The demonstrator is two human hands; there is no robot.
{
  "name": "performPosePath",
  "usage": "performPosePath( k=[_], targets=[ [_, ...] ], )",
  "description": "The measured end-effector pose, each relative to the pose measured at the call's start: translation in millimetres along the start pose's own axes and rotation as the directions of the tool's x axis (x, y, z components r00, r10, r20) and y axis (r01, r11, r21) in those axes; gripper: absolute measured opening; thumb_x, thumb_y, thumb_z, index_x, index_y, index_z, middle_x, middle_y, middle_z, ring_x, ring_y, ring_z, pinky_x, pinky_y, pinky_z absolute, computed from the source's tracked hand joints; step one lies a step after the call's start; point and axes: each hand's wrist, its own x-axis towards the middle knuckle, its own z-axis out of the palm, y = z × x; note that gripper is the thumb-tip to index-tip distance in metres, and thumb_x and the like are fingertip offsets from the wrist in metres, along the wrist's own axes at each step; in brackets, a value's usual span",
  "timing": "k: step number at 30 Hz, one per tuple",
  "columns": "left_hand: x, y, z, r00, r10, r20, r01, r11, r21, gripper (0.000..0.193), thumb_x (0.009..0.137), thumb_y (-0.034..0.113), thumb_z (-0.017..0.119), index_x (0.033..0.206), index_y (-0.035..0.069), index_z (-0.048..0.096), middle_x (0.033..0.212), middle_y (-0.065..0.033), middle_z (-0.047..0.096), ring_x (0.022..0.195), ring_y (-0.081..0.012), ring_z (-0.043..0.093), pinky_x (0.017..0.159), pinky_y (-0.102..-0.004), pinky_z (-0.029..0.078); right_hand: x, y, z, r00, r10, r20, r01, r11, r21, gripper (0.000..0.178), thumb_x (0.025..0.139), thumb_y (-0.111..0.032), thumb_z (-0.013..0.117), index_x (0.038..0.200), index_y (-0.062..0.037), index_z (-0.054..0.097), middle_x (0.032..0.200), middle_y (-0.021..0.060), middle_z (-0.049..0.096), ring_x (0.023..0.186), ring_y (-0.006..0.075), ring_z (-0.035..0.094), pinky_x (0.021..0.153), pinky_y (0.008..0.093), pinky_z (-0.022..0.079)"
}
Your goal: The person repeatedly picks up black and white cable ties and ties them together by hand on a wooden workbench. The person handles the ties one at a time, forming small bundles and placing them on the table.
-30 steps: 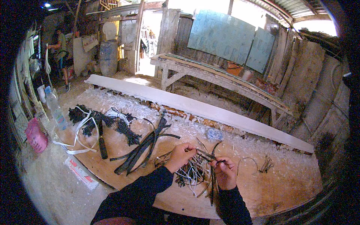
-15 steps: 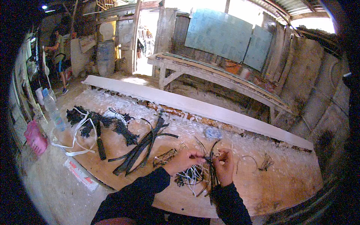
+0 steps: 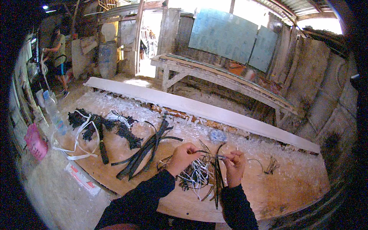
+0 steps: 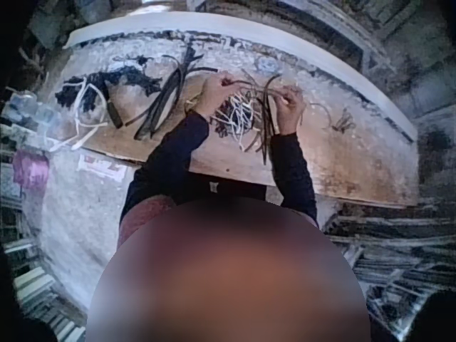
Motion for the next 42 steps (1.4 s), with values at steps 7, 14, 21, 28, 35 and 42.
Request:
performPosePath(
  k=[7, 14, 21, 28, 35, 42],
  targets=[
    [4, 20, -31, 0.985, -0.135, -0.108, 0.136, 0.991, -0.006, 0.019, 0.071, 0.018, 0.064, 0.084, 0.004, 0.064, 0.071, -0.0066, 0.064, 0.06, -0.0128, 0.059, 0.054, -0.0247, 0.045, -34, -51, 21, 0.786, -0.033, 0.618, -0.208, 0.926, 0.314, 0.01, 0.074, -0.011, 0.065, 0.083, -0.0051, 0.064, 0.098, 0.009, 0.054, 0.096, 0.0209, 0.049, 0.083, 0.0328, 0.039],
    [6, 0, -18, 0.999, -0.018, -0.036, 0.019, 0.999, 0.032, 0.008, 0.071, 0.01, 0.063, 0.075, 0.003, 0.065, 0.07, -0.0059, 0.063, 0.06, -0.0124, 0.057, 0.054, -0.0249, 0.044, -27, -49, 16, 0.799, -0.124, 0.589, -0.077, 0.949, 0.304, 0.009, 0.074, -0.01, 0.065, 0.079, -0.0042, 0.062, 0.087, 0.0077, 0.059, 0.083, 0.0196, 0.055, 0.074, 0.0309, 0.043],
    [2, -7, -4, 0.926, -0.051, 0.373, 0.068, 0.997, -0.032, 0.013, 0.073, 0.015, 0.068, 0.076, 0.003, 0.064, 0.065, 0.0006, 0.058, 0.057, -0.0057, 0.05, 0.051, -0.0213, 0.04, -21, -36, 14, 0.946, 0.217, 0.24, -0.275, 0.929, 0.246, 0.015, 0.071, 0.006, 0.061, 0.067, -0.0033, 0.051, 0.072, 0.0045, 0.054, 0.067, 0.012, 0.053, 0.064, 0.0238, 0.044],
    [-20, 17, 13, 0.681, 0.207, 0.702, -0.038, 0.968, -0.249, 0.021, 0.076, 0.022, 0.066, 0.078, 0.005, 0.056, 0.059, 0.0045, 0.049, 0.053, -0.0046, 0.044, 0.05, -0.0206, 0.036, 6, 2, 1, 0.996, 0.012, -0.088, -0.012, 1.0, -0.001, 0.011, 0.071, 0.001, 0.061, 0.077, -0.0049, 0.053, 0.084, 0.0045, 0.053, 0.082, 0.0147, 0.049, 0.072, 0.0273, 0.041],
    [-4, 14, -8, 0.96, -0.026, 0.278, 0.047, 0.997, -0.068, 0.018, 0.074, 0.019, 0.066, 0.073, 0.005, 0.055, 0.061, 0.0019, 0.051, 0.056, -0.0074, 0.046, 0.051, -0.0233, 0.038, 0, 10, 3, 0.999, 0.004, 0.053, -0.001, 0.999, -0.054, 0.013, 0.068, 0.0, 0.066, 0.08, -0.0035, 0.062, 0.089, 0.0076, 0.055, 0.088, 0.0186, 0.051, 0.075, 0.0287, 0.041],
    [5, 15, -28, 0.975, -0.101, -0.199, 0.098, 0.995, -0.025, 0.015, 0.065, 0.023, 0.064, 0.072, 0.01, 0.065, 0.061, -0.0057, 0.061, 0.056, -0.0178, 0.059, 0.055, -0.0288, 0.045, -23, -26, 21, 0.818, -0.114, 0.563, 0.02, 0.985, 0.17, 0.011, 0.07, -0.013, 0.067, 0.081, -0.0097, 0.065, 0.092, 0.0084, 0.059, 0.092, 0.0255, 0.053, 0.084, 0.0357, 0.04]
  ],
)
